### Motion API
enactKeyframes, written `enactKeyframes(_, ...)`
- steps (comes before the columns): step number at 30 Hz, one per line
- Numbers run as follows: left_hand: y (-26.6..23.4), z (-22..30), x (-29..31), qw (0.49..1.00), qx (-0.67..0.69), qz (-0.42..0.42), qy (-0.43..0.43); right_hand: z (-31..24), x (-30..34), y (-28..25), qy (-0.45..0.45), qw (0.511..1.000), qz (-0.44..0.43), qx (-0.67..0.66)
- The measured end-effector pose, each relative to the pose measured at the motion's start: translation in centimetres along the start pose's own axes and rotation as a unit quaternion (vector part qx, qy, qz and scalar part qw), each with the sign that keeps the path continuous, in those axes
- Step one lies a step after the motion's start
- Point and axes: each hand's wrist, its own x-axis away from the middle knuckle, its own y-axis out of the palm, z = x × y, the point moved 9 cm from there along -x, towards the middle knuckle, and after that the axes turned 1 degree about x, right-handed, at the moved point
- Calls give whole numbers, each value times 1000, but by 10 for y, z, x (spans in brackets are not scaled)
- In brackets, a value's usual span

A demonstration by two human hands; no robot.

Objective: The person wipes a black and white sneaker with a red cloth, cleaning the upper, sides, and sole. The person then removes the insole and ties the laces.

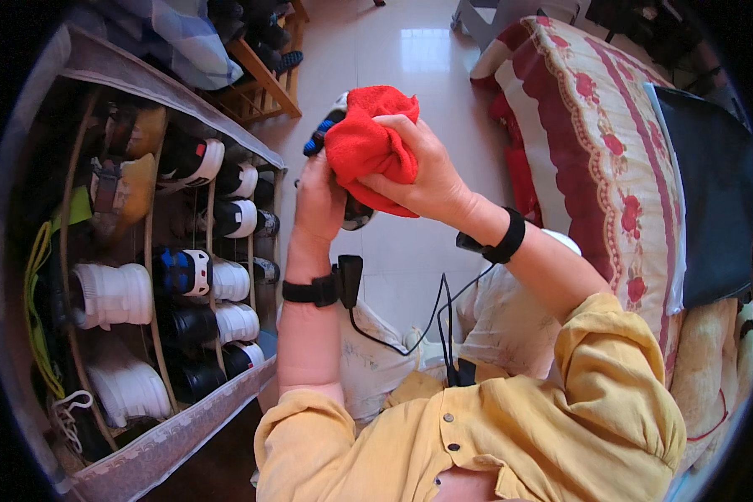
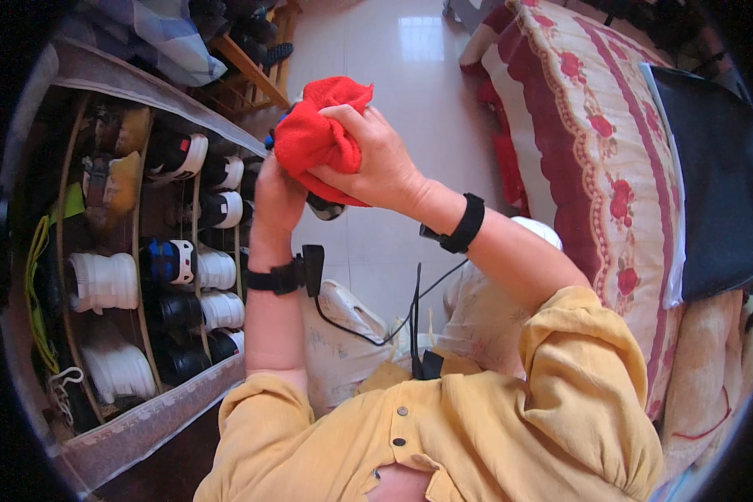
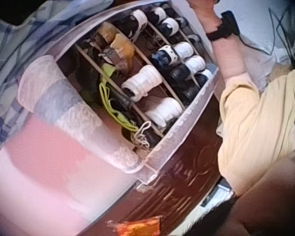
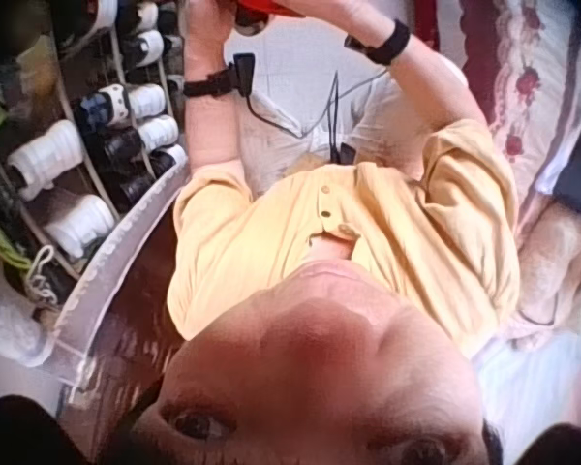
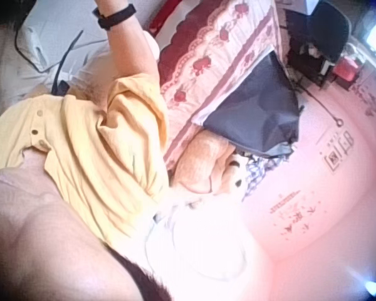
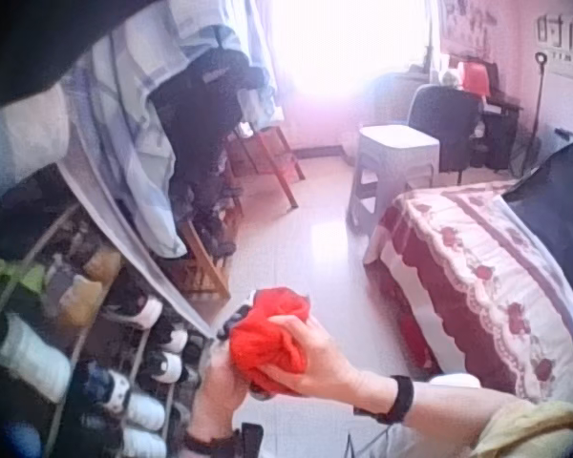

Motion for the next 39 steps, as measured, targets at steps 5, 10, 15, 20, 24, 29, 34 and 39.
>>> enactKeyframes(5,-7,-5,3,999,-28,38,-15,3,-10,3,18,1000,-5,-8)
enactKeyframes(10,-15,11,-5,997,67,33,4,18,10,19,43,997,-65,17)
enactKeyframes(15,-29,23,-2,994,49,97,17,42,20,26,119,985,-125,-17)
enactKeyframes(20,-15,6,-4,998,-10,52,-15,33,7,15,128,985,-55,-103)
enactKeyframes(24,-12,-8,-1,997,60,46,-28,21,-3,6,115,982,-3,-152)
enactKeyframes(29,-16,-2,-4,997,22,72,20,27,2,17,124,988,-69,-66)
enactKeyframes(34,-26,23,-1,985,124,91,75,53,19,33,162,974,-159,0)
enactKeyframes(39,-29,24,-2,983,125,101,84,67,20,35,228,958,-173,-30)
